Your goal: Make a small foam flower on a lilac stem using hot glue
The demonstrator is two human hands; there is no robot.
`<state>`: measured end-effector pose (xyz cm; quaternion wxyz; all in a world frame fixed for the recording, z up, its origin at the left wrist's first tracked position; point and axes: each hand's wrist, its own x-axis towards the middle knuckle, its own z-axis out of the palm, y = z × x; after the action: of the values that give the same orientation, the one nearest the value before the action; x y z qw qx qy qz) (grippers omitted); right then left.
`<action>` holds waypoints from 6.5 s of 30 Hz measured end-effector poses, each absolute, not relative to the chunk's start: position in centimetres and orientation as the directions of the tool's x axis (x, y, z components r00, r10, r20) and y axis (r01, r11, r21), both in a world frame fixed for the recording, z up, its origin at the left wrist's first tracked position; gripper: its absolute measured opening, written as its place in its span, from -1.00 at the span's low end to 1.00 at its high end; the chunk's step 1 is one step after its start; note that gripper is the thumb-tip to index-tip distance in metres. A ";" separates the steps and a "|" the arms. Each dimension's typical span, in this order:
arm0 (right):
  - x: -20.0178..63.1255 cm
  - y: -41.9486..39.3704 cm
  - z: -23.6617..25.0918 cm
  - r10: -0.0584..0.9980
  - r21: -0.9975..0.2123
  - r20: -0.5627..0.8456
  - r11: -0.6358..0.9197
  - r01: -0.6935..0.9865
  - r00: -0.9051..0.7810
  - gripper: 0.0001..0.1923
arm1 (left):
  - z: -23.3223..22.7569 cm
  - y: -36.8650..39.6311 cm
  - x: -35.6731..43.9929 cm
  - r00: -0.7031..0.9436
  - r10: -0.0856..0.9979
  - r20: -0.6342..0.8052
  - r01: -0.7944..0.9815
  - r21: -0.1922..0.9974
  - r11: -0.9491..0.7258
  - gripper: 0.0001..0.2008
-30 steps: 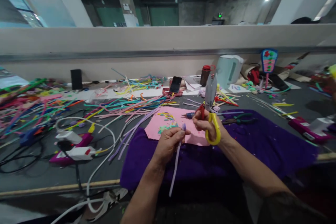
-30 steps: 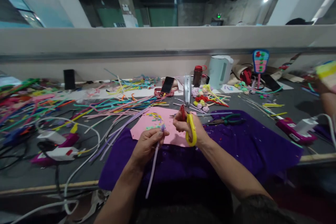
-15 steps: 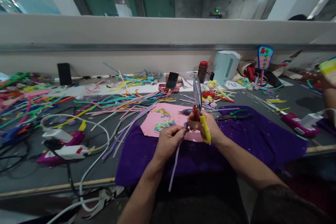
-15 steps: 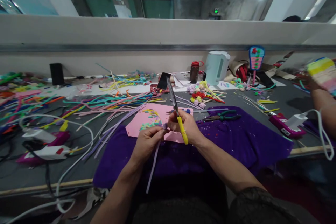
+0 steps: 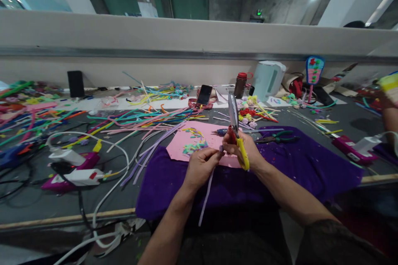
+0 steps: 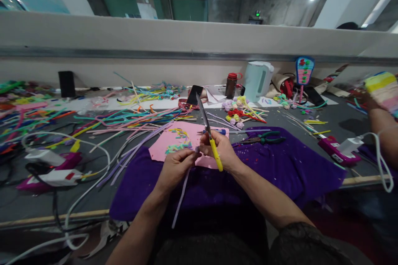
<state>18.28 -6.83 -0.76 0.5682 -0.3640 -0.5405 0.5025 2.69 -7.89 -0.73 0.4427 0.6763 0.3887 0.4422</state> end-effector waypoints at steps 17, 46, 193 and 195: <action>17.4 -6.6 -1.4 0.961 -0.942 0.262 0.233 -0.242 -0.093 -0.69 | -1.0 -8.0 2.5 0.293 0.941 0.170 0.087 0.975 -0.204 -0.73; 15.0 -7.0 -3.0 0.969 -0.938 0.046 -0.041 -0.343 -0.243 -0.67 | -1.1 -7.3 2.1 0.164 0.976 0.145 -0.186 0.976 -0.113 -0.66; 16.8 -8.6 -1.2 0.930 -0.572 0.259 0.364 0.735 -0.260 -0.72 | -2.4 -8.0 0.9 -0.307 0.860 0.407 -0.086 0.888 -0.451 -0.85; 16.8 -8.6 -1.2 0.929 -0.571 0.256 0.368 0.733 -0.267 -0.72 | -2.3 -8.0 0.9 -0.313 0.856 0.412 -0.076 0.887 -0.455 -0.85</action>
<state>16.79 -8.58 -1.18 0.2834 -0.5350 -0.7770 0.1726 0.91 -7.99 -2.29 0.3318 0.4832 0.4033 0.7027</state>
